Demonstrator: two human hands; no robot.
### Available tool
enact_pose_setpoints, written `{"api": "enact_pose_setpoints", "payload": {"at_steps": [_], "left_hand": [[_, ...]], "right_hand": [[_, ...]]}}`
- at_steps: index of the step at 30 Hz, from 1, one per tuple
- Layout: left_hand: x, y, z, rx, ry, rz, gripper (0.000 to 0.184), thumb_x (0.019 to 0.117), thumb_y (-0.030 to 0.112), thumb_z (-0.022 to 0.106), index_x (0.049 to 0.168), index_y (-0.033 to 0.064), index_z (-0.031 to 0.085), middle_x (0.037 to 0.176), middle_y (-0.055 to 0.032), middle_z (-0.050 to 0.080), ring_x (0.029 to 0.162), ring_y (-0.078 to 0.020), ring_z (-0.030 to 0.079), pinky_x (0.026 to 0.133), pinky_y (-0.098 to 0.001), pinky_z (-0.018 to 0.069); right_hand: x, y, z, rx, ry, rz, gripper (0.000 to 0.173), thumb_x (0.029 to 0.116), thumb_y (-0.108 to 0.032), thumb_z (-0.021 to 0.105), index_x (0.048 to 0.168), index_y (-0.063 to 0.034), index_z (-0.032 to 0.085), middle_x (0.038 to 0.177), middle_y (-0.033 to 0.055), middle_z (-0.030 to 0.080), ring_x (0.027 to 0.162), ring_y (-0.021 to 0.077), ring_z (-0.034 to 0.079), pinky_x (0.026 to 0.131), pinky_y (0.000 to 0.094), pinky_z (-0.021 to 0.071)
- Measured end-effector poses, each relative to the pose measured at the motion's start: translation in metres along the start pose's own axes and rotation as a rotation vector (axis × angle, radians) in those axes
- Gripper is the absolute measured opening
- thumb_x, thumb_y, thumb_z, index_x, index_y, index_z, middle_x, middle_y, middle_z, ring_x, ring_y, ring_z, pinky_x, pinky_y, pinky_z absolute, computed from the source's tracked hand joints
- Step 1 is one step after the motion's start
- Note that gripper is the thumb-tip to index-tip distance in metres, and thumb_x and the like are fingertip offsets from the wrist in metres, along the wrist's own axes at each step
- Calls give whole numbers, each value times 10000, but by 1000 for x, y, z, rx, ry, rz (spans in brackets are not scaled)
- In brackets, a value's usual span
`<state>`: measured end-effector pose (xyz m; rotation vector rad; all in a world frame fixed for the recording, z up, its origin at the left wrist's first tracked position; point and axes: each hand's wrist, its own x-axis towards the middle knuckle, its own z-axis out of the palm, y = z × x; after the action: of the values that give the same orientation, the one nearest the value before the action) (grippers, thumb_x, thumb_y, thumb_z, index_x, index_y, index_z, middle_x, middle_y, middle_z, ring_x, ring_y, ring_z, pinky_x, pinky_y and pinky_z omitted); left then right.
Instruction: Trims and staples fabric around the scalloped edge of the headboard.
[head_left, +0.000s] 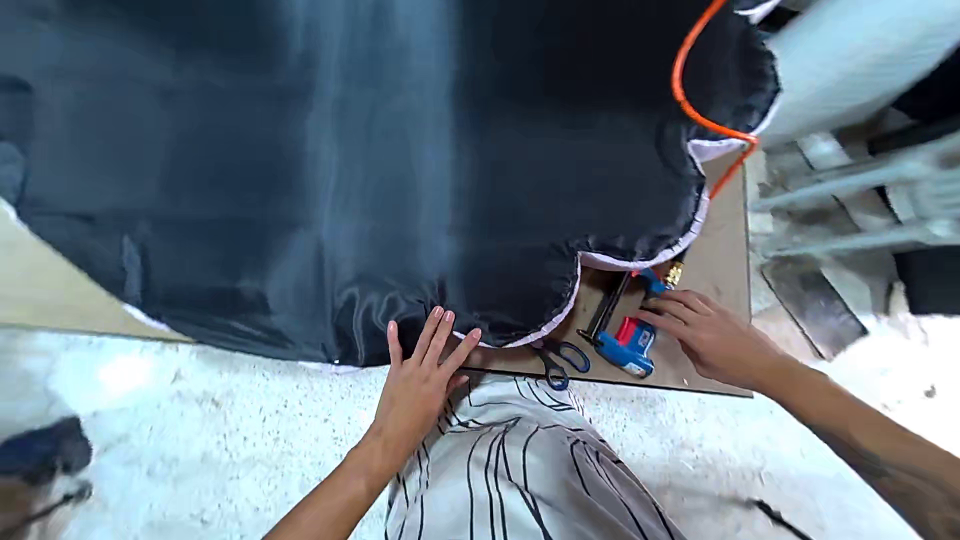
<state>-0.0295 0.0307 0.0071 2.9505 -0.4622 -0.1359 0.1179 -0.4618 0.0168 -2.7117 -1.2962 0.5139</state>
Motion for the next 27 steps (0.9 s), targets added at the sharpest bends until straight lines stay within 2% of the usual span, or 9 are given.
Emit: {"api": "enact_pose_setpoints", "payload": {"at_steps": [2, 5, 8, 11, 14, 17, 19, 23, 27], "left_hand": [[-1, 5, 0, 6, 15, -15, 589, 1032, 534, 504, 1590, 462, 328, 1716, -25, 220, 1597, -263, 134, 1189, -779, 62], [-4, 21, -2, 0, -20, -93, 636, 1034, 423, 556, 1608, 453, 284, 1731, -62, 150, 1603, -292, 78, 1219, -728, 110], [-4, 35, 0, -50, -18, -218, 793, 956, 242, 687, 1592, 496, 287, 1742, -33, 101, 1599, -346, 55, 1193, -758, 149], [-7, 38, 3, -128, -9, -245, 984, 862, 38, 743, 1591, 504, 276, 1745, -19, 83, 1595, -363, 70, 1170, -792, 138], [-8, 31, 6, -191, 24, -222, 962, 898, 20, 701, 1590, 526, 262, 1746, 18, 69, 1598, -348, 62, 1190, -773, 131], [-8, 28, 11, -222, 72, -207, 950, 908, -9, 676, 1584, 526, 277, 1744, 11, 91, 1597, -349, 78, 1202, -752, 131], [-10, 28, 15, -240, 115, -199, 963, 896, -40, 675, 1581, 520, 295, 1741, 10, 115, 1597, -341, 91, 1206, -748, 132], [-10, 22, 22, -206, 160, -181, 1020, 855, -71, 694, 1589, 507, 285, 1743, 17, 100, 1593, -350, 103, 1207, -733, 154], [-11, 18, 22, -191, 204, -178, 995, 832, -94, 699, 1571, 479, 358, 1737, 24, 138, 1579, -361, 169, 1215, -712, 189]], "right_hand": [[5, 21, 21, -39, -122, -120, 811, 690, -23, 813, 1454, -173, 587, 1393, 172, 613, 1362, 402, 517, 1192, 589, 360], [26, 28, 26, -96, -265, -225, 756, 705, -115, 846, 1417, -134, 590, 1273, 161, 649, 1246, 381, 583, 1103, 567, 447], [45, 21, -4, -18, -535, -211, 758, 706, -274, 868, 1399, -174, 578, 1252, 166, 671, 1193, 417, 610, 1030, 637, 472], [47, -9, -69, -42, -727, -150, 766, 730, -441, 787, 1434, -256, 549, 1178, 176, 684, 1053, 418, 672, 839, 650, 552], [64, -33, -134, -108, -573, -284, 724, 788, -739, 678, 1351, -289, 606, 962, 102, 720, 805, 343, 713, 629, 597, 570], [117, -73, -175, -154, -219, -499, 488, 820, -449, 622, 1249, -223, 674, 932, 39, 719, 761, 260, 719, 553, 496, 579], [166, -102, -184, -195, -87, -592, 420, 793, -403, 588, 1140, -202, 711, 821, -5, 694, 670, 204, 691, 496, 440, 547], [247, -134, -179, -253, -108, -716, 333, 765, -444, 648, 1013, -241, 741, 699, -54, 658, 588, 152, 648, 470, 417, 505], [282, -140, -163, -235, -209, -761, 299, 800, -435, 654, 1033, -273, 748, 709, -96, 664, 609, 85, 642, 509, 372, 524]]}}
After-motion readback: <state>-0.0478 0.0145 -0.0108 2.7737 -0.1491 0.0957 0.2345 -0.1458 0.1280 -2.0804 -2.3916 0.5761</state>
